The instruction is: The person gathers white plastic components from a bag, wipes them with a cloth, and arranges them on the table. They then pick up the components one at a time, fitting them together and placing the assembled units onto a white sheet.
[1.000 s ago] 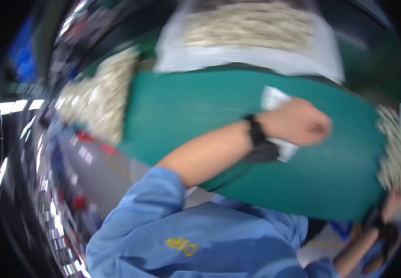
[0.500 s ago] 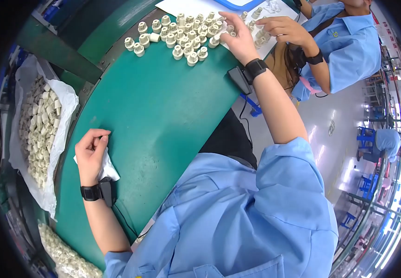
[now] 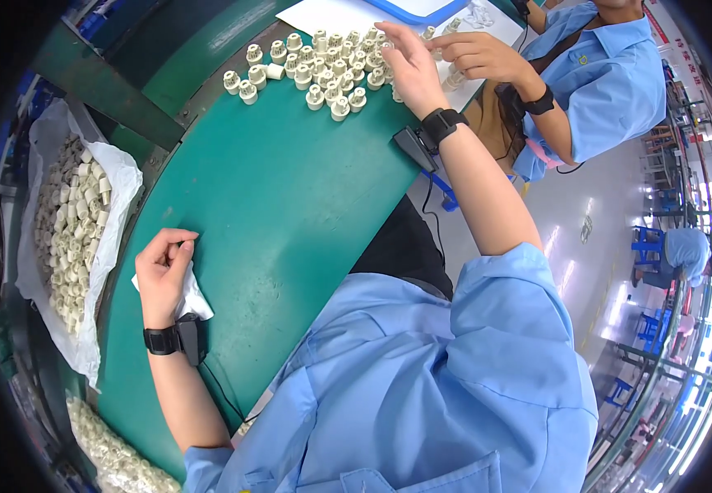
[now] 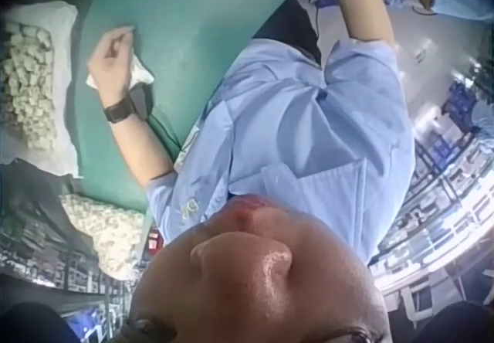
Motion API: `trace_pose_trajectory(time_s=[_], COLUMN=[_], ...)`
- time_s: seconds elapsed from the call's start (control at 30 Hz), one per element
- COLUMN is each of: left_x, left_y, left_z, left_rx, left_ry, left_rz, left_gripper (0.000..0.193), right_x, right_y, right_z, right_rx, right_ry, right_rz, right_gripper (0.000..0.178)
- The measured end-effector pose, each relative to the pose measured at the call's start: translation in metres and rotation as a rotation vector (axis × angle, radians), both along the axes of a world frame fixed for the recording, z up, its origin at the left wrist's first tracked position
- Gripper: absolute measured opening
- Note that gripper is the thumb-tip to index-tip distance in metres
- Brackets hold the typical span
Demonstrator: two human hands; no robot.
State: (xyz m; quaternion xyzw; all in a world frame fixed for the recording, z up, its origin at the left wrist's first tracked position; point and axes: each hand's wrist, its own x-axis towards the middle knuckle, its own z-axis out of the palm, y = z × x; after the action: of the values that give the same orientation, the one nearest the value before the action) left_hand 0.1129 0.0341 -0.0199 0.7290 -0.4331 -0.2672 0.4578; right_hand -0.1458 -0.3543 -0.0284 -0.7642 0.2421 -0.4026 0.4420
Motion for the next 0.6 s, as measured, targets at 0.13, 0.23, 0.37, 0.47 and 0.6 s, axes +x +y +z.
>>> trace_pose_trajectory(time_s=[0.13, 0.23, 0.37, 0.47, 0.6], left_x=[-0.001, -0.001, -0.001, -0.003, -0.001], left_y=[-0.001, -0.001, 0.001, -0.001, -0.001], left_z=[0.000, 0.001, 0.002, 0.002, 0.001], left_rx=[-0.002, -0.007, 0.027, 0.004, 0.007], left_ry=[0.004, 0.018, 0.044, 0.006, 0.029], left_rz=[-0.006, -0.007, -0.017, 0.001, 0.000], left_gripper=[0.008, 0.008, 0.008, 0.007, 0.007], right_x=[0.000, 0.002, 0.001, 0.002, 0.005], right_y=[-0.006, -0.004, -0.005, -0.008, -0.001], right_z=[-0.007, -0.007, -0.009, -0.013, -0.009], right_rx=[-0.044, -0.056, -0.083, -0.121, -0.220], right_ry=[0.003, 0.007, 0.047, 0.077, 0.134], right_rz=[0.010, 0.003, -0.025, -0.043, -0.077], right_gripper=[0.039, 0.039, 0.039, 0.039, 0.041])
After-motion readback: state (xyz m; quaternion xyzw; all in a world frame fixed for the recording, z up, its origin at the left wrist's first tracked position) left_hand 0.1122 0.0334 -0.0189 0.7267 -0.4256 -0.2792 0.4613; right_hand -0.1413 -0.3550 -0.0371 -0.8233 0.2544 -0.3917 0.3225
